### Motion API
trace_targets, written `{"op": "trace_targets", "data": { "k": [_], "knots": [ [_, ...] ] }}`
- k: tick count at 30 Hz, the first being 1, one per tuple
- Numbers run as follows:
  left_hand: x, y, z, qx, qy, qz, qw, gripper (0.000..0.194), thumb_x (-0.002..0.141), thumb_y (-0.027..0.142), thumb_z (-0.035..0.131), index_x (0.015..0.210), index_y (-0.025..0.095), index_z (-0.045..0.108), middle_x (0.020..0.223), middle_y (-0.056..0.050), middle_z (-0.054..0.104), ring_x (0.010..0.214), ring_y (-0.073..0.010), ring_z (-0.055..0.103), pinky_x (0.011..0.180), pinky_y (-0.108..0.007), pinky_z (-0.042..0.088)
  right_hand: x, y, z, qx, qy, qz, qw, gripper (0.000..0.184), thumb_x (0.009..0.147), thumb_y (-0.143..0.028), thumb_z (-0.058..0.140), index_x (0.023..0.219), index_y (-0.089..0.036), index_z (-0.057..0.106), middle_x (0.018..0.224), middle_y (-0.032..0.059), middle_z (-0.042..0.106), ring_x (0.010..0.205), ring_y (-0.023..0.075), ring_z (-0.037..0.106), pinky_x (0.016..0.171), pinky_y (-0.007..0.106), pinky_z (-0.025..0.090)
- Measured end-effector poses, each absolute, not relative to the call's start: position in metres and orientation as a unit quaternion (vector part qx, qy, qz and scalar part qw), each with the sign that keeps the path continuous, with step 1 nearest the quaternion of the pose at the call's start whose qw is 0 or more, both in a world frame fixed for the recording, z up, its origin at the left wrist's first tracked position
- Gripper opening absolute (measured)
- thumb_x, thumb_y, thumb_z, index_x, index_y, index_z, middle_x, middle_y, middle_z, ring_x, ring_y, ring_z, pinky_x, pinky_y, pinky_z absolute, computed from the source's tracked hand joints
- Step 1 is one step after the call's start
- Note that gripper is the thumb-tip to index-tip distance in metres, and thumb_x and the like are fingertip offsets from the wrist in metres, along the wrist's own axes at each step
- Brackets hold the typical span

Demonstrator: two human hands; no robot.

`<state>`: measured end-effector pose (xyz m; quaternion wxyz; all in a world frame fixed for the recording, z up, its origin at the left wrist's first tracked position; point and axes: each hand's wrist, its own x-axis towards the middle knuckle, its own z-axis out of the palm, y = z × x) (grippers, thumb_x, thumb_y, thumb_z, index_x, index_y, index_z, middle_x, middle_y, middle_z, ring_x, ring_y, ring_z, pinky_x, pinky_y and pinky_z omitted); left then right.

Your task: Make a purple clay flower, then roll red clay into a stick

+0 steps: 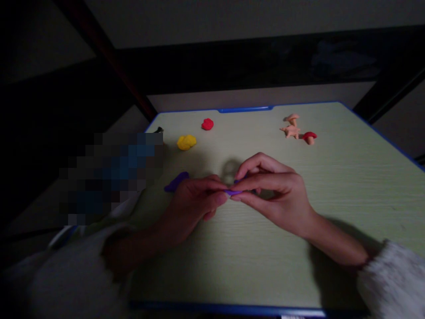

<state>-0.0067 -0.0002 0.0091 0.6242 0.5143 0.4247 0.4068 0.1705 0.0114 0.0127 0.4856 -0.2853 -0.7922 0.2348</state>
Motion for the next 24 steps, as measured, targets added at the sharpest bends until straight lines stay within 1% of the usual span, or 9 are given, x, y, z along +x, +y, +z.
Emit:
{"op": "trace_targets", "data": {
  "k": [5, 9, 12, 15, 19, 24],
  "knots": [
    [-0.008, 0.0012, 0.0092, 0.539, 0.439, 0.397, 0.6, 0.013, 0.071, 0.027, 0.065, 0.067, 0.015, 0.067, 0.068, 0.002, 0.057, 0.046, -0.0037, 0.038, 0.042, -0.02, 0.027, 0.1705, 0.0125, 0.0126, -0.282, -0.803, 0.223, 0.475, 0.016, 0.072, -0.017, 0.072, 0.086, -0.024, 0.073, 0.082, 0.0023, 0.061, 0.073, 0.0131, 0.059, 0.056, 0.025, 0.05],
    [-0.0066, 0.001, 0.0083, 0.533, 0.438, 0.396, 0.607, 0.016, 0.071, 0.03, 0.064, 0.066, 0.015, 0.064, 0.06, 0.004, 0.051, 0.043, -0.0037, 0.037, 0.04, -0.02, 0.026, 0.1707, 0.0124, 0.013, -0.289, -0.805, 0.217, 0.469, 0.014, 0.073, -0.017, 0.072, 0.085, -0.024, 0.073, 0.081, 0.0025, 0.062, 0.072, 0.0135, 0.06, 0.055, 0.025, 0.05],
    [-0.0047, -0.0015, 0.0085, 0.497, 0.447, 0.402, 0.626, 0.024, 0.073, 0.035, 0.062, 0.06, 0.015, 0.056, 0.049, 0.006, 0.042, 0.041, -0.0046, 0.033, 0.04, -0.02, 0.025, 0.1706, 0.0119, 0.0132, -0.297, -0.803, 0.21, 0.473, 0.015, 0.073, -0.017, 0.072, 0.085, -0.025, 0.073, 0.081, 0.0021, 0.062, 0.071, 0.0133, 0.06, 0.054, 0.025, 0.05],
    [-0.0034, -0.0036, 0.0089, 0.463, 0.454, 0.415, 0.639, 0.033, 0.075, 0.042, 0.058, 0.056, 0.016, 0.049, 0.046, 0.005, 0.04, 0.041, -0.0046, 0.032, 0.04, -0.02, 0.024, 0.1702, 0.0119, 0.013, -0.301, -0.798, 0.206, 0.479, 0.017, 0.072, -0.016, 0.072, 0.086, -0.025, 0.073, 0.081, 0.0017, 0.062, 0.071, 0.0128, 0.06, 0.054, 0.024, 0.049],
    [-0.0036, -0.0028, 0.0081, 0.488, 0.449, 0.408, 0.628, 0.03, 0.074, 0.037, 0.06, 0.055, 0.016, 0.051, 0.044, 0.006, 0.039, 0.039, -0.0044, 0.033, 0.039, -0.019, 0.024, 0.1701, 0.0122, 0.012, -0.3, -0.788, 0.222, 0.49, 0.017, 0.072, -0.015, 0.072, 0.086, -0.024, 0.073, 0.083, 0.0017, 0.062, 0.072, 0.0123, 0.059, 0.053, 0.023, 0.048],
    [-0.0058, 0.0001, 0.0075, 0.516, 0.445, 0.382, 0.624, 0.02, 0.072, 0.033, 0.063, 0.064, 0.015, 0.06, 0.048, 0.006, 0.042, 0.039, -0.0046, 0.035, 0.037, -0.019, 0.026, 0.171, 0.0123, 0.0114, -0.301, -0.793, 0.216, 0.483, 0.015, 0.072, -0.018, 0.072, 0.085, -0.025, 0.073, 0.081, 0.002, 0.062, 0.072, 0.014, 0.06, 0.054, 0.025, 0.049]
  ]
}}
